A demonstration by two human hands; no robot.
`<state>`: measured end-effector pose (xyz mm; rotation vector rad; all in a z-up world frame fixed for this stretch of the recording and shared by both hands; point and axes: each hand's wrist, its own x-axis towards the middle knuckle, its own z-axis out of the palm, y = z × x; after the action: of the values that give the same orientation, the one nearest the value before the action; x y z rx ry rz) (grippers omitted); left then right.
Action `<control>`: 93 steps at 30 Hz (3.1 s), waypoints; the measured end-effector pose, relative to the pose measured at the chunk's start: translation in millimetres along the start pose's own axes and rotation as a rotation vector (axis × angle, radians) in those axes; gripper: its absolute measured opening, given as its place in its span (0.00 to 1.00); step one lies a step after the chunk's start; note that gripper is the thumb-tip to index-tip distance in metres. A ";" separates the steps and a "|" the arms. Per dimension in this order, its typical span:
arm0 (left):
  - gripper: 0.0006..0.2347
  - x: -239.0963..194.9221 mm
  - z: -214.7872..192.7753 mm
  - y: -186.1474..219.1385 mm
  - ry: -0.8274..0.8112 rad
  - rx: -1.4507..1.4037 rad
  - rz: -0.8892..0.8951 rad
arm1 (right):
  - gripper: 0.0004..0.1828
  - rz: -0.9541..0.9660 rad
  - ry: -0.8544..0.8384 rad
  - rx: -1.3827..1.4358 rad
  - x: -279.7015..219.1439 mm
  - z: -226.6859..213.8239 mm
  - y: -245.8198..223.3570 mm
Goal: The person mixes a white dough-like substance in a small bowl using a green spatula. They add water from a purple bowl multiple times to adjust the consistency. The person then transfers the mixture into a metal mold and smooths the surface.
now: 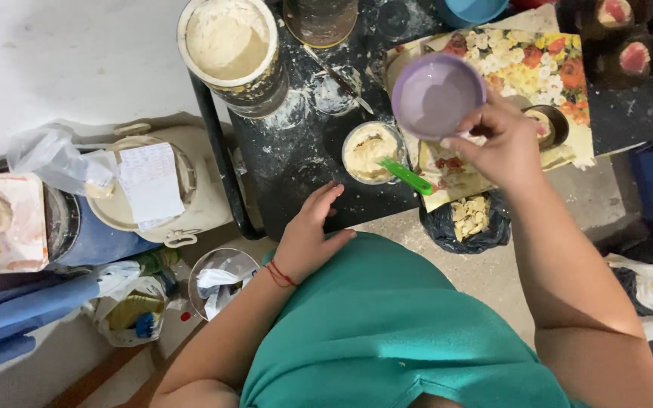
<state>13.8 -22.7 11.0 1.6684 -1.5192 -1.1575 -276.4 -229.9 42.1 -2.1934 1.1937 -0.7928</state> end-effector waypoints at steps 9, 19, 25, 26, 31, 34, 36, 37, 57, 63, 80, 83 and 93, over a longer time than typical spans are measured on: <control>0.33 -1.6 4.4 13.4 -0.082 -0.043 -0.031 | 0.17 -0.068 -0.010 -0.050 -25.6 -1.2 7.3; 0.34 -5.1 3.4 10.3 -0.065 -0.021 -0.032 | 0.15 -0.083 -0.001 -0.176 -24.5 2.0 -1.5; 0.33 -8.8 1.5 12.4 -0.057 -0.022 -0.037 | 0.14 -0.124 0.026 -0.158 -24.2 -0.1 -11.5; 0.32 -8.6 0.8 12.8 -0.059 -0.018 -0.036 | 0.14 -0.121 0.027 -0.190 -24.6 -0.4 -9.1; 0.32 -7.4 3.1 8.0 -0.062 0.005 -0.016 | 0.14 -0.126 0.027 -0.214 -25.8 -1.0 -8.9; 0.32 -9.9 2.3 10.7 -0.059 -0.006 -0.033 | 0.13 -0.110 0.031 -0.205 -27.9 0.0 -7.0; 0.32 -9.2 2.4 9.7 -0.056 -0.025 -0.031 | 0.13 -0.119 0.037 -0.184 -27.2 -0.1 -7.8; 0.32 -9.6 3.0 8.7 -0.056 -0.025 -0.031 | 0.13 -0.120 0.037 -0.184 -26.6 -0.5 -11.6; 0.32 -15.0 -0.4 4.8 -0.016 -0.055 -0.038 | 0.16 0.390 0.099 0.565 50.4 29.9 35.1; 0.31 -17.8 -5.3 -13.9 0.054 -0.002 -0.033 | 0.14 0.517 0.140 0.573 131.2 75.8 26.7; 0.37 37.9 -9.5 -15.7 0.058 0.046 0.074 | 0.39 0.114 -0.287 -0.044 40.2 46.9 -6.7; 0.50 74.2 -0.7 -9.5 0.053 0.007 0.078 | 0.35 -0.037 -0.378 0.019 -13.6 48.6 -29.3; 0.53 110.7 10.1 -8.2 -0.046 0.094 0.111 | 0.13 -0.091 -0.297 0.189 -7.2 62.5 -32.9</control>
<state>4.9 -128.3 -23.5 1.6056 -1.6966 -1.0876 -217.3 -197.9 19.0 -2.1294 0.8438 -0.5643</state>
